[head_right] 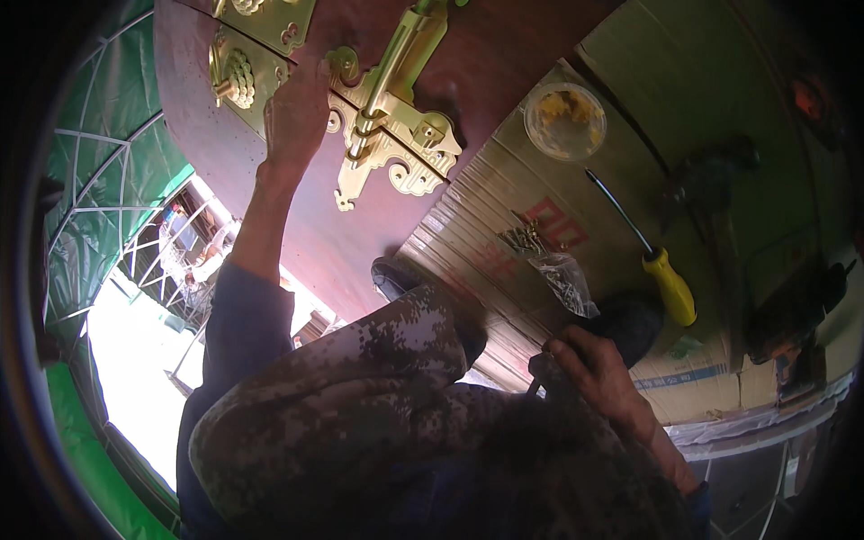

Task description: The person installs a decorative brass door latch on a red wooden door. They position the latch, insert screws, and tighten them with a yellow screwdriver, then test the latch mechanism.

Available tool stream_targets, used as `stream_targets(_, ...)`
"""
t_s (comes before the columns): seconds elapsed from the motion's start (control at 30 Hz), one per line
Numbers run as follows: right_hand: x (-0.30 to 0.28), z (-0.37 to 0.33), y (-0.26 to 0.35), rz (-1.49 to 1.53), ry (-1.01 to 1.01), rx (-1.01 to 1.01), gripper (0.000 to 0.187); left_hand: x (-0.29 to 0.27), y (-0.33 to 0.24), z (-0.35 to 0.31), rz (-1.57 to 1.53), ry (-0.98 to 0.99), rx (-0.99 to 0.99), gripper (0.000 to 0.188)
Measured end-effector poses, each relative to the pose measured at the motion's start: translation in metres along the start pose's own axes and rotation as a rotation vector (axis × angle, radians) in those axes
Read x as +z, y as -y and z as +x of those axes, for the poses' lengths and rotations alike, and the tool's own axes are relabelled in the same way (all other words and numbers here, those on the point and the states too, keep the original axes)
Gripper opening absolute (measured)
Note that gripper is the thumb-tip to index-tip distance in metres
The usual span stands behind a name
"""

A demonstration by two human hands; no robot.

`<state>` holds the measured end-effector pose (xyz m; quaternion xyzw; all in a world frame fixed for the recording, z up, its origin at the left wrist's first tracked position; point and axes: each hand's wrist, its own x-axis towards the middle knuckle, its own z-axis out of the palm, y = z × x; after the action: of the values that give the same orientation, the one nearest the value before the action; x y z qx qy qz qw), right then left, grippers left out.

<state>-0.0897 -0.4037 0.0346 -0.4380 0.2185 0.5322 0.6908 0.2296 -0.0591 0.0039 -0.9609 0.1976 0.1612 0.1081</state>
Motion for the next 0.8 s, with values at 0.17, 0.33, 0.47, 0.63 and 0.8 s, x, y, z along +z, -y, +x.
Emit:
stream_targets(0.17, -0.003, 0.002, -0.006, -0.018, 0.018, 0.007, 0.032, -0.005, 0.000, -0.003, -0.227, -0.149, 0.026, 0.018)
stream_targets(0.33, -0.001, 0.001, -0.007, 0.017, 0.013, 0.005, 0.031, 0.002, 0.009, -0.001, -0.100, -0.120, 0.103, 0.021)
stream_targets(0.47, -0.001, 0.002, -0.007, -0.008, -0.004, 0.023, 0.030, -0.015, -0.001, 0.000, -0.221, -0.025, -0.100, 0.018)
stream_targets(0.63, -0.001, 0.003, -0.010, -0.025, 0.007, -0.010, 0.030, 0.010, 0.012, -0.004, -0.153, -0.216, 0.149, 0.026)
stream_targets(0.8, 0.005, -0.002, 0.002, -0.067, -0.057, -0.022, 0.030, -0.015, 0.007, 0.010, -0.160, 0.176, -0.110, 0.021)
